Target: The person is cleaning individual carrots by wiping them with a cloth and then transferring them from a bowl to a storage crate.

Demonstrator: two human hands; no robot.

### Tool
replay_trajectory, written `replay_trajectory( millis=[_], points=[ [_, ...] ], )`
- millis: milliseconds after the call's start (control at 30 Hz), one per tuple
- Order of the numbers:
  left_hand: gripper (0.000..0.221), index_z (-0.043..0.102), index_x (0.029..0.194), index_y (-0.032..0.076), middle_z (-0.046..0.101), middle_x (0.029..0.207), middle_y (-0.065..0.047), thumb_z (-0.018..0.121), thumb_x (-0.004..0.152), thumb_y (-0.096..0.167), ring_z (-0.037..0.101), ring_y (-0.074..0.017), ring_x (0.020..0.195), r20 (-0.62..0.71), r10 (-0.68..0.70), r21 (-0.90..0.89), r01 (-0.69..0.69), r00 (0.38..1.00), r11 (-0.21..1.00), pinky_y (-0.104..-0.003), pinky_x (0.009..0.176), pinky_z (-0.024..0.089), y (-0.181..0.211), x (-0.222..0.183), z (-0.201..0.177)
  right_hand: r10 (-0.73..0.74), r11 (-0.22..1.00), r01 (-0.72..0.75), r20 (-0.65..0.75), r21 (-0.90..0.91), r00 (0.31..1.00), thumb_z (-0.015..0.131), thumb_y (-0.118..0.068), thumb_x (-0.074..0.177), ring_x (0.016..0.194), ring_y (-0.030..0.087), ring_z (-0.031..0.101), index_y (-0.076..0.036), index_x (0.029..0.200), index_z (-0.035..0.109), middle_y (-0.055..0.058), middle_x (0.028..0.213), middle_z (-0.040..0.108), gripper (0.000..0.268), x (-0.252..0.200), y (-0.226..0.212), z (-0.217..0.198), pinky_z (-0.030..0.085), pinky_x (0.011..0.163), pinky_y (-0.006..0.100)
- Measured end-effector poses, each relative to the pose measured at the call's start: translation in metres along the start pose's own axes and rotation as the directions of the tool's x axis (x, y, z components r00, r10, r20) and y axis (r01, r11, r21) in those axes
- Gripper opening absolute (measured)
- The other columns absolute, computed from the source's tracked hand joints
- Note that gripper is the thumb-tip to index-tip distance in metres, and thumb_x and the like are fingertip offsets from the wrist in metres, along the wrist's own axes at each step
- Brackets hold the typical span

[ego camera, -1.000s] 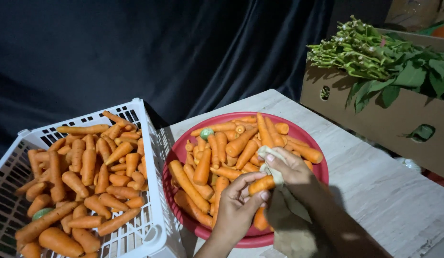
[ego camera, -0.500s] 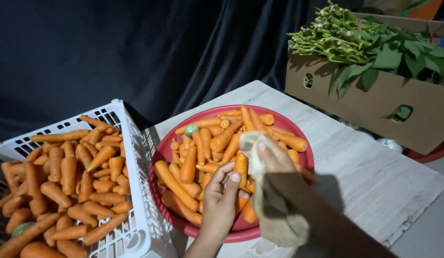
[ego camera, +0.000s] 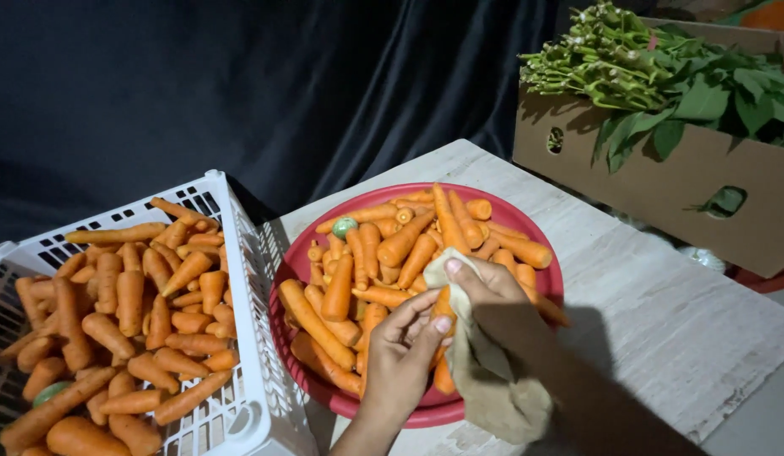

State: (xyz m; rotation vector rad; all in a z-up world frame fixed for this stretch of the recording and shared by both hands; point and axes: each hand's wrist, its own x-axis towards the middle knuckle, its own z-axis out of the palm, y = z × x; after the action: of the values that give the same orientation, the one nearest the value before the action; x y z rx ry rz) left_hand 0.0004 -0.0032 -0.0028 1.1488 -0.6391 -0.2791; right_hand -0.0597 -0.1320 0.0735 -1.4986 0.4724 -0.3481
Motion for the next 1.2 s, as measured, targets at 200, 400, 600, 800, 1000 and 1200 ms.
replay_trajectory(
  millis=[200,400,600,800,1000,1200],
  points=[
    [0.039,0.073,0.124,-0.001,0.068,0.109,-0.008,0.070,0.091,0.019,0.072,-0.0144,0.091,-0.014,0.059,0.097,-0.058,0.998,0.994,-0.033,0.077,0.072,0.013,-0.002,0.003,-0.149,0.987,0.146,0.042,0.072,0.988,0.059,-0.033,0.102,0.054,0.013,0.053,-0.005,0.096,0.075,0.003,0.066,0.061,0.032,0.034,0.039,-0.010,0.043,0.052,0.028],
    [0.038,0.075,0.124,-0.002,0.072,0.101,-0.008,0.072,0.089,0.013,0.068,-0.0135,0.093,-0.055,0.131,0.165,-0.120,0.990,0.979,-0.024,0.082,0.055,0.007,-0.003,0.000,0.016,0.988,-0.010,-0.038,0.155,0.999,0.057,-0.029,0.094,0.110,0.023,0.075,-0.001,0.121,0.077,0.014,0.118,0.081,0.044,-0.003,-0.014,0.004,0.054,0.101,0.029],
    [0.026,0.072,0.117,0.003,0.078,0.098,-0.011,0.067,0.094,0.014,0.070,-0.0138,0.086,-0.175,0.147,0.096,-0.132,0.974,0.987,-0.027,0.077,0.059,0.011,-0.005,0.002,-0.175,0.914,0.232,0.194,-0.333,0.965,0.048,-0.040,0.101,0.064,0.012,0.053,-0.015,0.095,0.069,-0.001,0.070,0.056,0.033,-0.006,0.005,-0.003,0.043,0.064,0.028],
    [0.046,0.066,0.131,0.003,0.076,0.119,-0.015,0.073,0.085,0.000,0.074,-0.0178,0.104,-0.175,0.080,0.058,-0.071,0.981,0.996,-0.026,0.089,0.061,0.022,-0.007,0.009,-0.388,0.795,0.475,0.285,-0.378,0.877,0.043,-0.042,0.099,0.085,0.014,0.067,-0.013,0.102,0.070,0.002,0.089,0.069,0.040,-0.006,0.004,-0.004,0.052,0.080,0.029],
    [0.033,0.071,0.120,0.005,0.075,0.096,-0.009,0.073,0.087,0.004,0.069,-0.0122,0.087,-0.203,0.165,0.202,-0.123,0.965,0.972,-0.023,0.083,0.058,0.010,-0.007,0.004,-0.400,0.810,0.477,0.275,-0.340,0.875,0.047,-0.034,0.102,0.069,0.013,0.052,-0.013,0.081,0.056,0.000,0.074,0.052,0.031,0.000,0.014,-0.005,0.044,0.070,0.030],
    [0.034,0.072,0.123,0.010,0.075,0.109,-0.003,0.074,0.088,0.012,0.064,-0.0111,0.092,-0.157,0.271,0.381,-0.195,0.950,0.904,-0.024,0.083,0.054,0.021,-0.011,0.006,-0.396,0.819,0.464,0.252,-0.338,0.883,0.046,-0.033,0.105,0.060,0.013,0.050,-0.014,0.076,0.058,0.000,0.064,0.052,0.037,0.000,0.015,-0.005,0.044,0.061,0.031]
  ],
)
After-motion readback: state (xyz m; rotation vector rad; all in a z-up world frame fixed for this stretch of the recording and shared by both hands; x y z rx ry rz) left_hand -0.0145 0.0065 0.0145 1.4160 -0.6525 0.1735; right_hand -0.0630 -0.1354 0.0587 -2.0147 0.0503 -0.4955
